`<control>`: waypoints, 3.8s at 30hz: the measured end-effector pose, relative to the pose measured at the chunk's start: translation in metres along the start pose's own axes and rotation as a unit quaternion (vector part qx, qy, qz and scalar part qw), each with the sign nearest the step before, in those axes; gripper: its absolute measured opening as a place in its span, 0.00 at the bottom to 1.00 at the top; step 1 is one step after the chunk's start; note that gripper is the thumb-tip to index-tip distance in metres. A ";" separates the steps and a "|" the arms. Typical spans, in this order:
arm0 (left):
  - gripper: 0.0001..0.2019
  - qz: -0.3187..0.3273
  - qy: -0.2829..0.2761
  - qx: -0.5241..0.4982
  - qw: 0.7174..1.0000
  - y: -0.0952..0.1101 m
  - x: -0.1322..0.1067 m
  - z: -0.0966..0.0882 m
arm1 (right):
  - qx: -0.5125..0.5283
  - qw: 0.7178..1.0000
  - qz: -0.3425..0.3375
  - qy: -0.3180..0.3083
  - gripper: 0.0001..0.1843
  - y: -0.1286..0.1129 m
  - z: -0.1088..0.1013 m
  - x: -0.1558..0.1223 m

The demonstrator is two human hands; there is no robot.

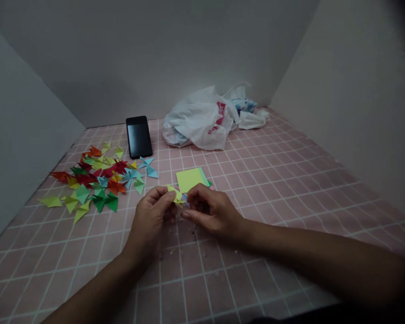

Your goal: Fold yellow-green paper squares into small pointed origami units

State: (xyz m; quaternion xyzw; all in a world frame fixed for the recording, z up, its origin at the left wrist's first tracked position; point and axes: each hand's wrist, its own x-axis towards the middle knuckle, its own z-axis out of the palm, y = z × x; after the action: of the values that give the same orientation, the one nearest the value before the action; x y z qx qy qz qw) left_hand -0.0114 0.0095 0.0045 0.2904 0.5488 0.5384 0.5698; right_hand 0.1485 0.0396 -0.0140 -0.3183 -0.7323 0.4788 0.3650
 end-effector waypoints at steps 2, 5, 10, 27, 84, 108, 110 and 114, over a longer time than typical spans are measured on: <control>0.11 -0.014 0.000 -0.007 1.000 0.001 -0.001 0.001 | -0.025 1.000 -0.009 0.006 0.10 0.002 0.000 -0.001; 0.10 -0.024 0.007 -0.002 1.000 0.000 -0.002 0.000 | -0.031 1.000 -0.001 0.008 0.11 0.004 0.001 -0.001; 0.11 -0.044 -0.003 0.010 0.999 0.000 -0.003 -0.001 | -0.012 1.000 -0.001 0.006 0.06 0.003 0.001 0.001; 0.09 -0.092 -0.024 -0.013 0.995 0.003 -0.003 -0.001 | 0.021 0.999 0.006 0.028 0.06 0.006 0.000 0.003; 0.11 0.565 -0.033 0.396 0.723 0.003 -0.005 -0.014 | 0.286 0.957 0.018 0.037 0.09 -0.005 -0.003 0.005; 0.08 0.181 -0.072 0.258 0.946 0.007 -0.002 -0.005 | -0.081 0.983 -0.150 0.067 0.08 0.005 -0.007 0.009; 0.09 0.191 -0.068 0.269 0.942 0.006 -0.002 -0.005 | -0.076 0.985 -0.137 0.066 0.07 0.006 -0.006 0.009; 0.07 0.200 -0.064 0.276 0.938 0.006 -0.004 -0.005 | -0.058 0.990 -0.110 0.068 0.07 0.007 -0.006 0.008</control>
State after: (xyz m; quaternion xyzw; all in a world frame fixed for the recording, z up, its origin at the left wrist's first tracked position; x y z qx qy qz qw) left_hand -0.0171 0.0064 0.0102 0.5741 0.5683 0.4491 0.3818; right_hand 0.1496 0.0514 -0.0165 -0.2880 -0.7633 0.3694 0.4449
